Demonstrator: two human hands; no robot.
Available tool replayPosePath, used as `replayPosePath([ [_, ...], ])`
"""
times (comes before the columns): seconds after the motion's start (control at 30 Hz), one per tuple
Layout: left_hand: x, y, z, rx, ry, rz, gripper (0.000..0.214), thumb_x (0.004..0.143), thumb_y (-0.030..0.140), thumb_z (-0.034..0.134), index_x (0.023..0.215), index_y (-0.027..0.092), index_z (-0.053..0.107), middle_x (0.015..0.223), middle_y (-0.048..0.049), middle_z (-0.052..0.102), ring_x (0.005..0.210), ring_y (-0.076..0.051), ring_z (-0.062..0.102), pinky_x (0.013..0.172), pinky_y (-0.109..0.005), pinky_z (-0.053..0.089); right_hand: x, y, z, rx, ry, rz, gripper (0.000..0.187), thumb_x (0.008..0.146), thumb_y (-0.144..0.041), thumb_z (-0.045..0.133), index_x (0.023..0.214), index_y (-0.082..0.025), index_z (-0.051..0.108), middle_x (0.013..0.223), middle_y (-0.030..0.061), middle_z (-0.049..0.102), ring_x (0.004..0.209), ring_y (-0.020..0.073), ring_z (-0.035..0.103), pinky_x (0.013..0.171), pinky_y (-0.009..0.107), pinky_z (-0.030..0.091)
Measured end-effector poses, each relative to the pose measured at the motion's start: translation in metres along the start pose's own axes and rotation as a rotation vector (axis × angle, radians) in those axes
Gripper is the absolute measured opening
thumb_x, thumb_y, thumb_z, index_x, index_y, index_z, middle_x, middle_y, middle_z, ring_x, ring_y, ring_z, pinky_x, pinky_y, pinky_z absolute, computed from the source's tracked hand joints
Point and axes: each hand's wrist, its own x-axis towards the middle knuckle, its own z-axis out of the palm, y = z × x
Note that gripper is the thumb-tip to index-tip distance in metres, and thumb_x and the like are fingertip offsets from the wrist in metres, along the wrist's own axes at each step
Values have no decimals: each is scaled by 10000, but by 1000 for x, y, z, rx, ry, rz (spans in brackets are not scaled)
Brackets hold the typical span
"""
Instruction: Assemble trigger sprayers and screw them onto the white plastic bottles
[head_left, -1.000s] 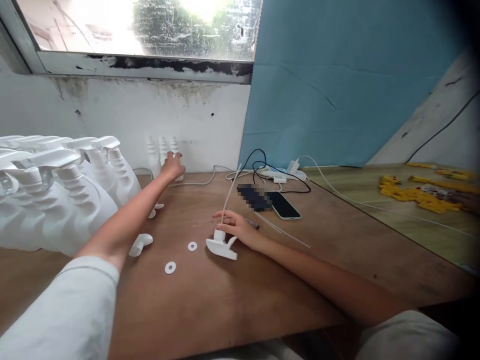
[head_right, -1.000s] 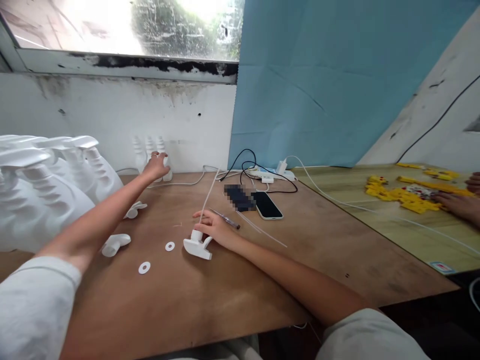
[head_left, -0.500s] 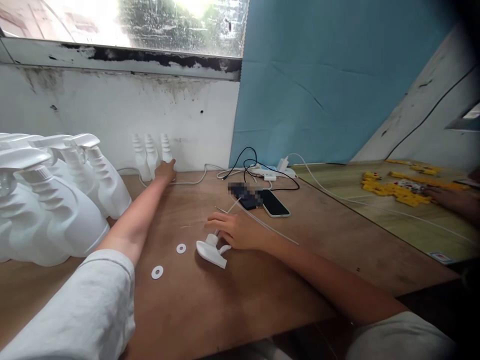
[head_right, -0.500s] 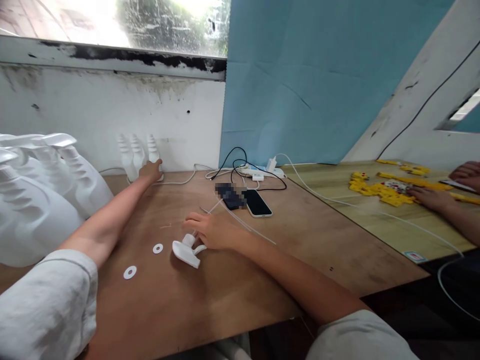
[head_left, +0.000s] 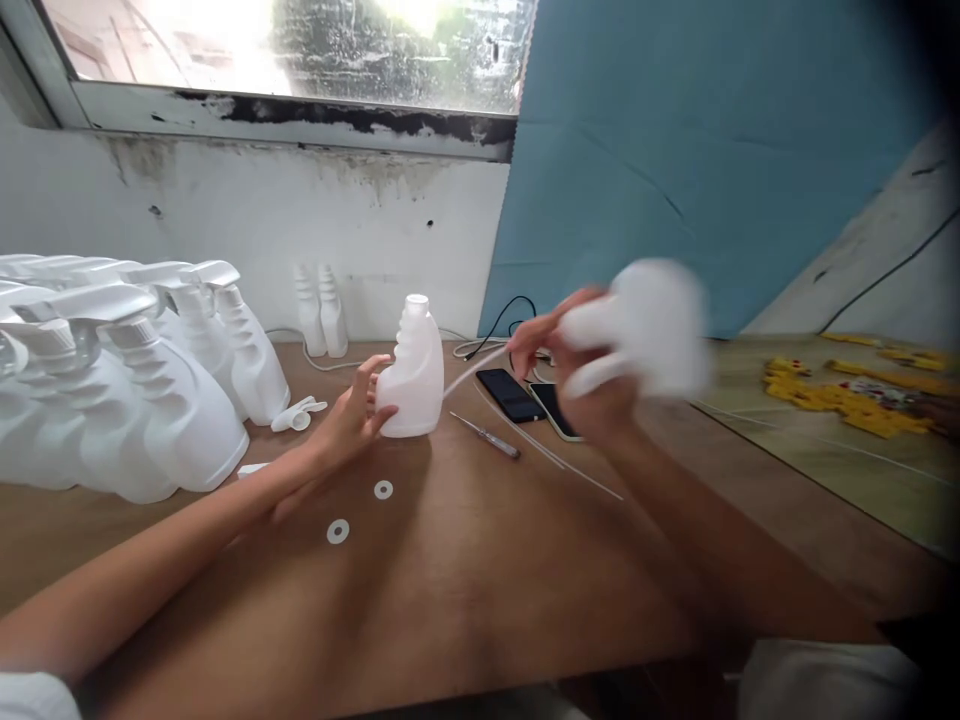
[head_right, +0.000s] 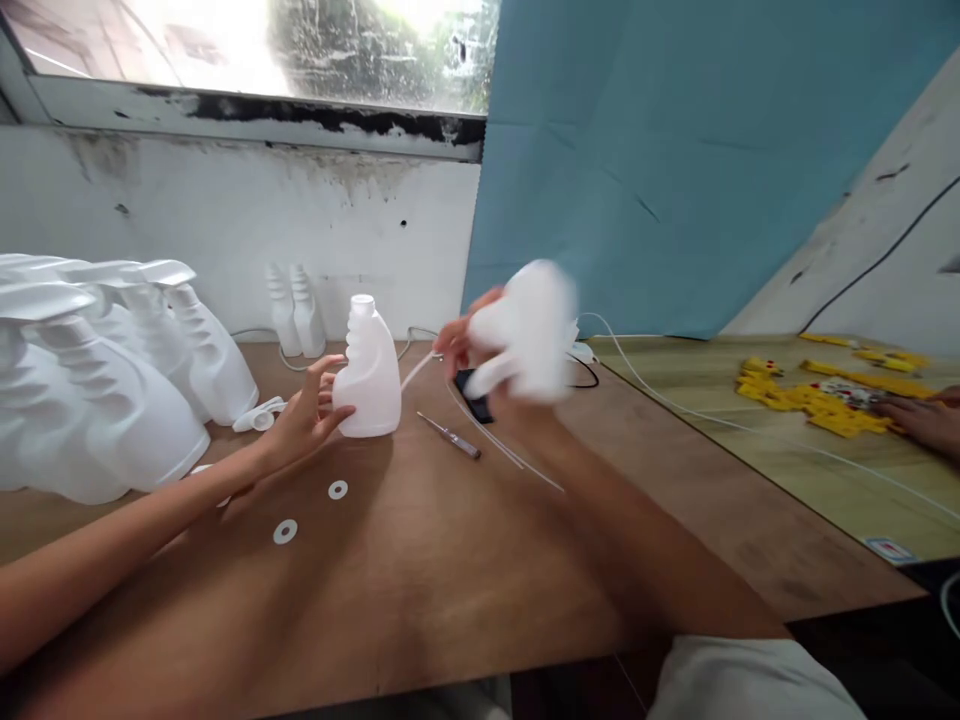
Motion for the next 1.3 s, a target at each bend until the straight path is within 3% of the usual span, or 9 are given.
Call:
replayPosePath([
  [0.1, -20, 7, 4, -27, -36, -101, 609, 894, 340, 533, 1418, 303, 224, 1150, -90, 542, 898, -196, 630, 748, -349, 556, 42, -23, -16, 221, 345, -287, 145, 937, -340, 496, 968, -236, 400, 722, -20, 676, 530, 132, 598, 505, 280, 487],
  [0.2, -24, 12, 7, -40, -73, -122, 565, 896, 329, 523, 1397, 305, 263, 1195, -90, 547, 982, -216, 617, 776, -362, 568, 63, -36, -17, 224, 525, -401, 41, 952, -263, 455, 932, -236, 431, 658, -52, 649, 503, 104, 579, 506, 256, 496],
  [0.37, -27, 13, 12, -60, -73, -87, 534, 895, 333, 520, 1365, 285, 273, 1380, -132, 448, 1035, -223, 606, 780, -371, 586, 67, -37, -8, 209, 557, -412, 30, 967, -225, 385, 949, -241, 402, 648, -60, 634, 496, 98, 571, 522, 257, 497],
  [0.6, -29, 14, 17, -25, -83, -43, 391, 901, 331, 515, 1240, 253, 336, 1494, -149, 349, 1066, -229, 611, 807, -397, 590, 69, -28, -16, 158, 583, -377, 35, 960, -290, 416, 966, -272, 387, 666, -73, 621, 513, 99, 581, 559, 250, 468],
  [0.73, -30, 17, 18, -19, -102, -3, 397, 914, 335, 506, 1256, 257, 320, 1490, -150, 357, 1161, -255, 574, 835, -404, 584, 64, -27, -7, 222, 469, -273, 100, 946, -318, 478, 978, -253, 409, 715, -38, 642, 552, 125, 607, 569, 278, 502],
  [0.93, -32, 18, 20, -27, -130, 16, 378, 919, 340, 505, 1239, 257, 322, 1499, -153, 343, 1203, -269, 546, 844, -408, 585, 58, -18, 19, 230, 69, 117, 203, 895, -376, 568, 926, -193, 486, 763, 9, 692, 634, 117, 655, 626, 257, 511],
  [1.1, -34, 18, 24, -42, -143, 4, 365, 915, 339, 515, 1220, 267, 329, 1515, -139, 322, 1151, -254, 576, 841, -415, 587, 54, -4, 40, 291, -125, 355, 289, 820, -351, 652, 982, -163, 505, 858, 49, 690, 822, 146, 662, 695, 262, 520],
  [1.23, -35, 20, 25, -33, -147, 29, 331, 920, 326, 507, 1202, 262, 345, 1508, -140, 333, 1131, -251, 587, 846, -424, 585, 51, 1, 45, 536, -349, 463, 395, 750, -287, 675, 1084, -177, 496, 1081, 82, 659, 953, 175, 634, 800, 319, 519],
  [1.3, -35, 21, 25, -30, -148, 35, 321, 923, 320, 502, 1202, 259, 353, 1503, -143, 341, 1136, -256, 582, 847, -427, 585, 51, 4, 44, 708, -455, 491, 418, 714, -272, 637, 1101, -168, 516, 1097, 86, 644, 962, 190, 623, 856, 362, 511],
])
